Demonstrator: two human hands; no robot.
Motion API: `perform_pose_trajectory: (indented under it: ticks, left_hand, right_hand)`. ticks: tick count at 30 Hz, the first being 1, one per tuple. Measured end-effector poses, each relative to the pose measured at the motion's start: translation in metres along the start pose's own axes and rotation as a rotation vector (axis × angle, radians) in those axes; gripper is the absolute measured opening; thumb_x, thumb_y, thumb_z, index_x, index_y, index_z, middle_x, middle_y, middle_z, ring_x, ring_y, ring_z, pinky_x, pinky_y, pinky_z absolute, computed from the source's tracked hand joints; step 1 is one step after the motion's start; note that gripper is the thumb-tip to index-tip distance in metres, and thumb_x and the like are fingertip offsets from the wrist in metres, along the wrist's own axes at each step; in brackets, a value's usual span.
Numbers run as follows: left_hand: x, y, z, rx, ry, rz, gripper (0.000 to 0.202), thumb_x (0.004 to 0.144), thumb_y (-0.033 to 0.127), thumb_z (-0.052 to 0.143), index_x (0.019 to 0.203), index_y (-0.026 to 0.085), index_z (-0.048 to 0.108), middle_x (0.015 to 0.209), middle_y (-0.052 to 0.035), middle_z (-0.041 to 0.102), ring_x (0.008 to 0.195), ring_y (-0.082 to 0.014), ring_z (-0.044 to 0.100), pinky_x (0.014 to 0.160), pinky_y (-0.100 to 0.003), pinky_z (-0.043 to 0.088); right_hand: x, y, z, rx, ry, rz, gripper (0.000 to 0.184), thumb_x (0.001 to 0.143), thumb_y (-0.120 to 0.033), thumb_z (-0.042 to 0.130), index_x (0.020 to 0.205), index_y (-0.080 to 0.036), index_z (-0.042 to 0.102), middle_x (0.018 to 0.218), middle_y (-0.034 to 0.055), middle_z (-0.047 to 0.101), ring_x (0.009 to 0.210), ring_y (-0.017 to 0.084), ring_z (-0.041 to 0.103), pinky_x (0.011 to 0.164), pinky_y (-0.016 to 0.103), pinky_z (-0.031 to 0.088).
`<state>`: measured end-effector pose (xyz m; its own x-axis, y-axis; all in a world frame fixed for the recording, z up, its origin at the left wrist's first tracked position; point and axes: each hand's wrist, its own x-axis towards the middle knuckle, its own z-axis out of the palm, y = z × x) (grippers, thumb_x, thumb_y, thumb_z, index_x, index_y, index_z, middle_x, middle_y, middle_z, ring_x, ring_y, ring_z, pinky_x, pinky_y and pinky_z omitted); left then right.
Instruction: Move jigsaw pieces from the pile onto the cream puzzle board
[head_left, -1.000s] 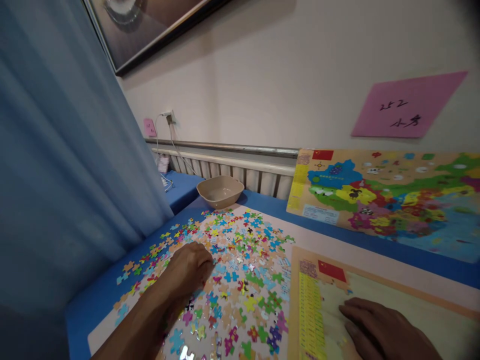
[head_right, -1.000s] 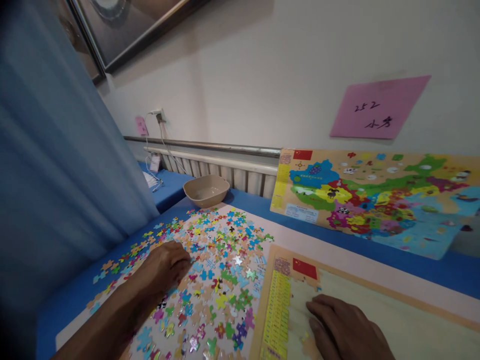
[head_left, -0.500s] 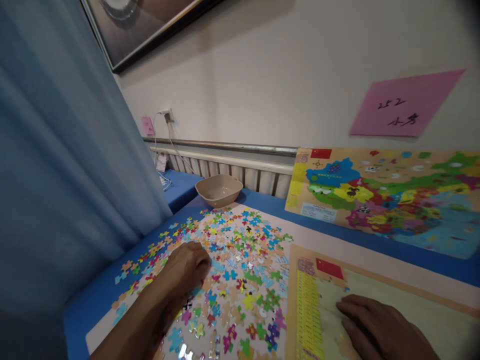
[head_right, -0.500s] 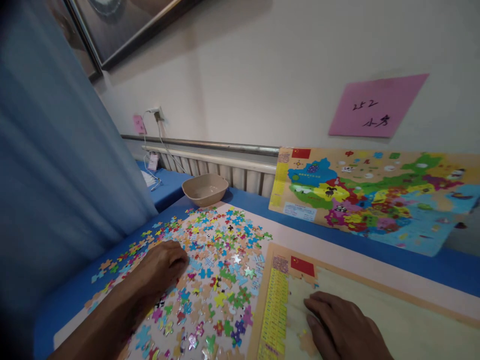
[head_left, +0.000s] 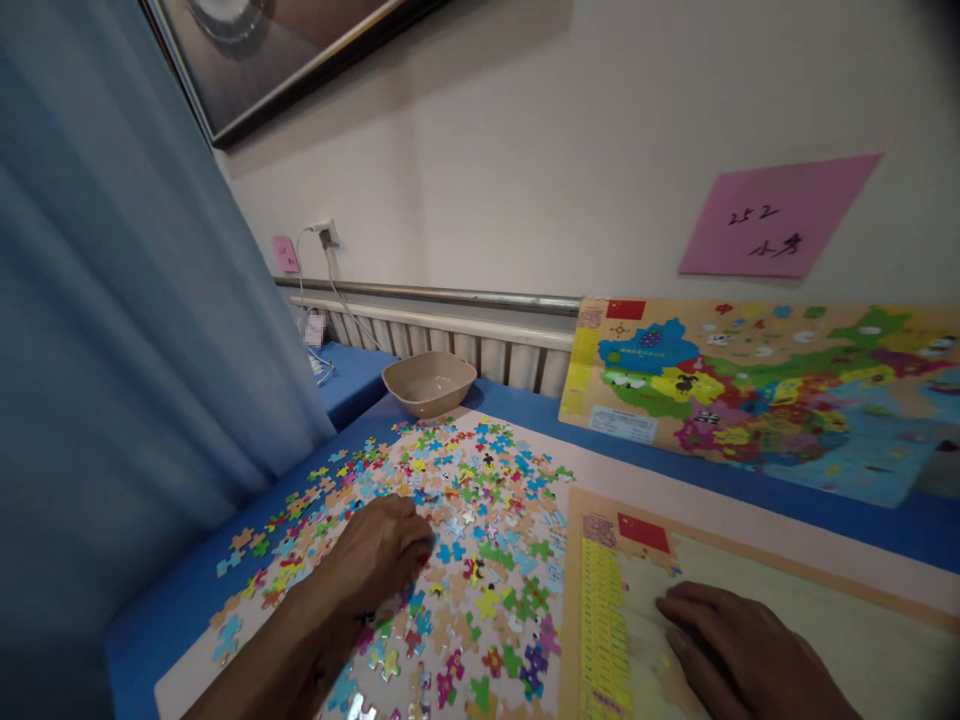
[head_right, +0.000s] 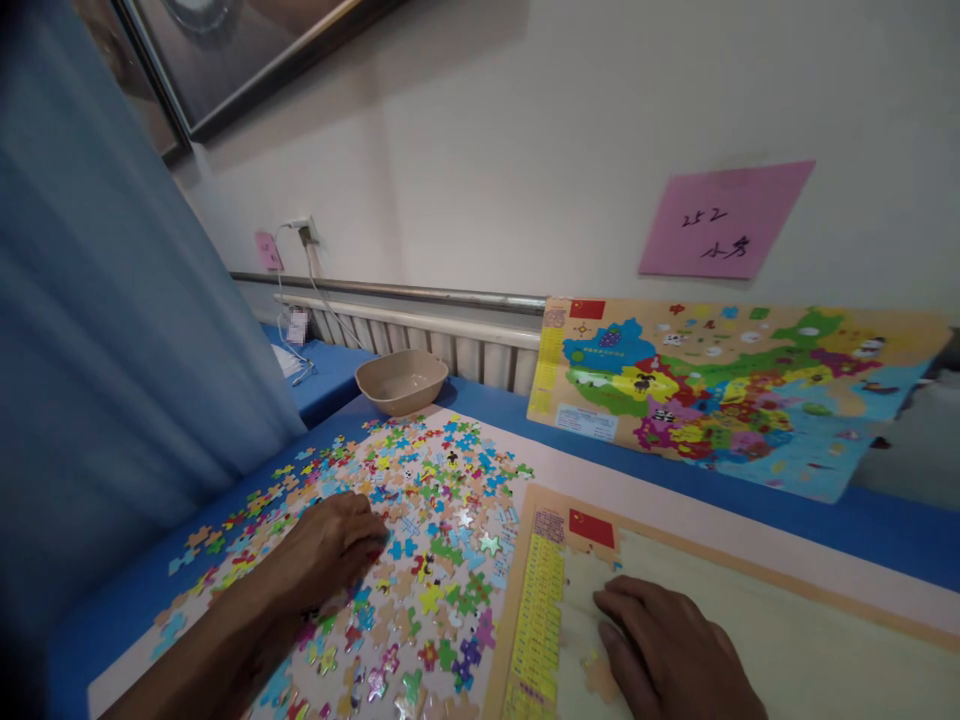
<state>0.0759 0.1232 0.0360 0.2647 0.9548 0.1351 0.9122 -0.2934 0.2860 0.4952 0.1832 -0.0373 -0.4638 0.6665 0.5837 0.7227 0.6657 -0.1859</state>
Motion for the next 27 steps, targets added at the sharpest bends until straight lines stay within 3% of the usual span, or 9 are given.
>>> perform_pose_trajectory:
  ticks: [7, 12, 16, 20, 24, 27]
  left_hand:
    - [0.001, -0.004, 0.004, 0.007, 0.054, -0.023, 0.024, 0.095, 0.014, 0.053, 0.081, 0.023, 0.07, 0.081, -0.0034, 0.067, 0.081, -0.02, 0.061, 0.072, -0.032, 0.04]
    - [-0.002, -0.016, 0.005, 0.027, 0.181, -0.063, 0.03, 0.096, 0.015, 0.048, 0.074, 0.021, 0.068, 0.078, -0.0041, 0.065, 0.079, -0.0202, 0.06, 0.071, -0.032, 0.041]
    - [-0.009, -0.019, -0.015, 0.044, 0.28, -0.089, 0.028, 0.101, 0.02, 0.046, 0.086, 0.02, 0.069, 0.086, -0.0053, 0.067, 0.083, -0.0212, 0.062, 0.075, -0.033, 0.043]
    - [-0.016, -0.008, -0.045, 0.072, 0.366, -0.089, 0.025, 0.104, 0.029, 0.048, 0.092, 0.022, 0.069, 0.09, -0.0037, 0.067, 0.086, -0.0217, 0.062, 0.079, -0.035, 0.043]
    - [-0.01, 0.007, -0.064, 0.105, 0.333, -0.129, 0.025, 0.103, 0.03, 0.048, 0.091, 0.023, 0.069, 0.088, -0.0027, 0.067, 0.084, -0.0212, 0.061, 0.076, -0.034, 0.043]
    - [0.007, 0.019, -0.065, 0.114, 0.226, -0.177, 0.025, 0.1, 0.024, 0.048, 0.086, 0.022, 0.068, 0.087, -0.0037, 0.068, 0.087, -0.0215, 0.063, 0.078, -0.034, 0.043]
  right_hand:
    - [0.003, -0.005, -0.004, 0.011, 0.023, 0.005, 0.032, 0.103, -0.042, 0.046, 0.103, -0.028, 0.075, 0.106, 0.0066, 0.073, 0.093, 0.029, 0.07, 0.073, 0.048, 0.057]
    - [0.006, -0.011, -0.007, 0.01, 0.035, -0.005, 0.032, 0.103, -0.043, 0.046, 0.103, -0.027, 0.074, 0.104, 0.0062, 0.073, 0.092, 0.029, 0.07, 0.073, 0.048, 0.055]
    - [0.006, -0.012, -0.007, 0.023, 0.024, 0.001, 0.03, 0.103, -0.041, 0.047, 0.104, -0.027, 0.074, 0.105, 0.0061, 0.073, 0.093, 0.029, 0.069, 0.074, 0.047, 0.054]
    - [0.005, -0.011, -0.005, 0.038, 0.029, 0.02, 0.026, 0.103, -0.04, 0.049, 0.105, -0.028, 0.073, 0.106, 0.0055, 0.072, 0.095, 0.029, 0.068, 0.076, 0.047, 0.052]
    - [0.004, -0.012, -0.006, 0.039, 0.046, 0.0, 0.023, 0.103, -0.039, 0.05, 0.105, -0.028, 0.07, 0.105, 0.004, 0.071, 0.094, 0.027, 0.067, 0.077, 0.046, 0.05]
    - [0.006, -0.014, -0.008, 0.042, 0.052, -0.024, 0.019, 0.103, -0.036, 0.05, 0.106, -0.029, 0.067, 0.105, 0.0027, 0.071, 0.093, 0.026, 0.066, 0.077, 0.044, 0.048]
